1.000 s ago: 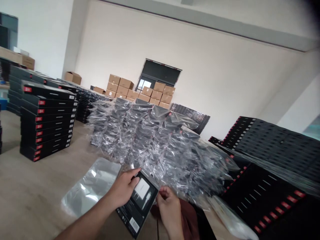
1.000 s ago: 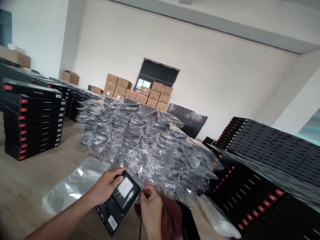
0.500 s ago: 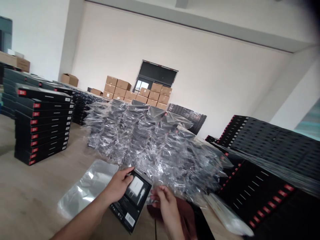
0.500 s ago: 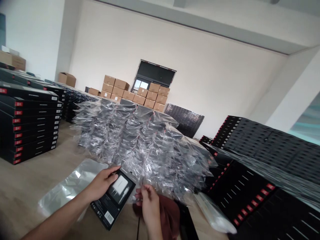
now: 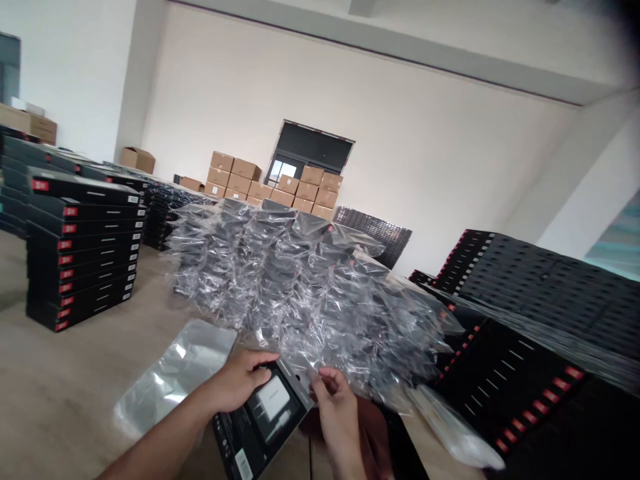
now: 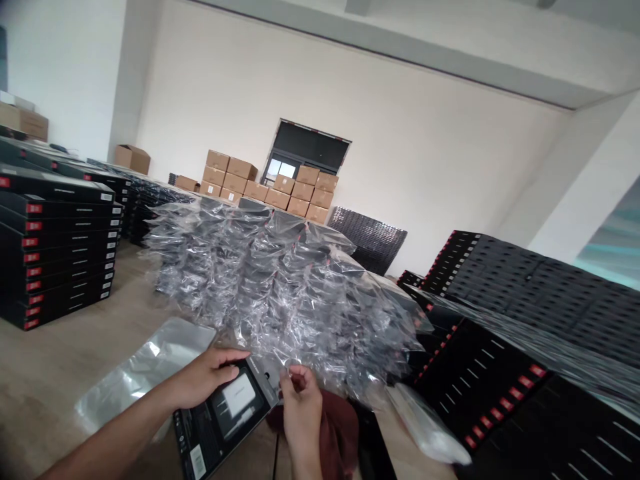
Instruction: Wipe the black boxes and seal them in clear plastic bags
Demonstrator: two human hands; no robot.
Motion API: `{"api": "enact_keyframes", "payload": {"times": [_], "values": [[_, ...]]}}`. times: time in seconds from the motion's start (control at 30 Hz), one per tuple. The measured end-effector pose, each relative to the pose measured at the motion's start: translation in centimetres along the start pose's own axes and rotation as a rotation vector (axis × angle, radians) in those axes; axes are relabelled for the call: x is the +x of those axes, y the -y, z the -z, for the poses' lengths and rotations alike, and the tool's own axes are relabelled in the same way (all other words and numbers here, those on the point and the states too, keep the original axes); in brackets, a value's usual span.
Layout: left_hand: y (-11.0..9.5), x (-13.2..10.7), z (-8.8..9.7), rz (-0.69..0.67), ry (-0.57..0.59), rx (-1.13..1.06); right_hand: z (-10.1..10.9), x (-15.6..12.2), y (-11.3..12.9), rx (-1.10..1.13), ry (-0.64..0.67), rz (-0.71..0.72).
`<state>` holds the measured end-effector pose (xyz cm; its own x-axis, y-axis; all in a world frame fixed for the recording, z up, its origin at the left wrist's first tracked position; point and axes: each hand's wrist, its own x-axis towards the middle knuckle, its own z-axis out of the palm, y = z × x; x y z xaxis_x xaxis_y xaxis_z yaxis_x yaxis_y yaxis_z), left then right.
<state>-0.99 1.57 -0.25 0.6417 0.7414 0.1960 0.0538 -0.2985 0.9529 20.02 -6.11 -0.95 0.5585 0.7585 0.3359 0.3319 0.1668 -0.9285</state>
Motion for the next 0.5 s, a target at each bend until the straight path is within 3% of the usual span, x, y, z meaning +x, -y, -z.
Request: {"api": "enact_keyframes", "payload": {"times": [0.17,0.37,0.5], "values": [[-0.1,0.0,-0.1,-0.004,-0.041,0.025,0.4,-0.4,1.3,-0.334,-0.094,0.155],[0.2,0.4,-0.5,-0.006,-0.121,0.027,0.1,-0.6,2.2,-0.11,0.009,0.046],[-0.1,0.4,-0.7,-0.021,-0.17,0.023,0.2,-0.5,1.9,-0.211,-0.008,0.108]]}}
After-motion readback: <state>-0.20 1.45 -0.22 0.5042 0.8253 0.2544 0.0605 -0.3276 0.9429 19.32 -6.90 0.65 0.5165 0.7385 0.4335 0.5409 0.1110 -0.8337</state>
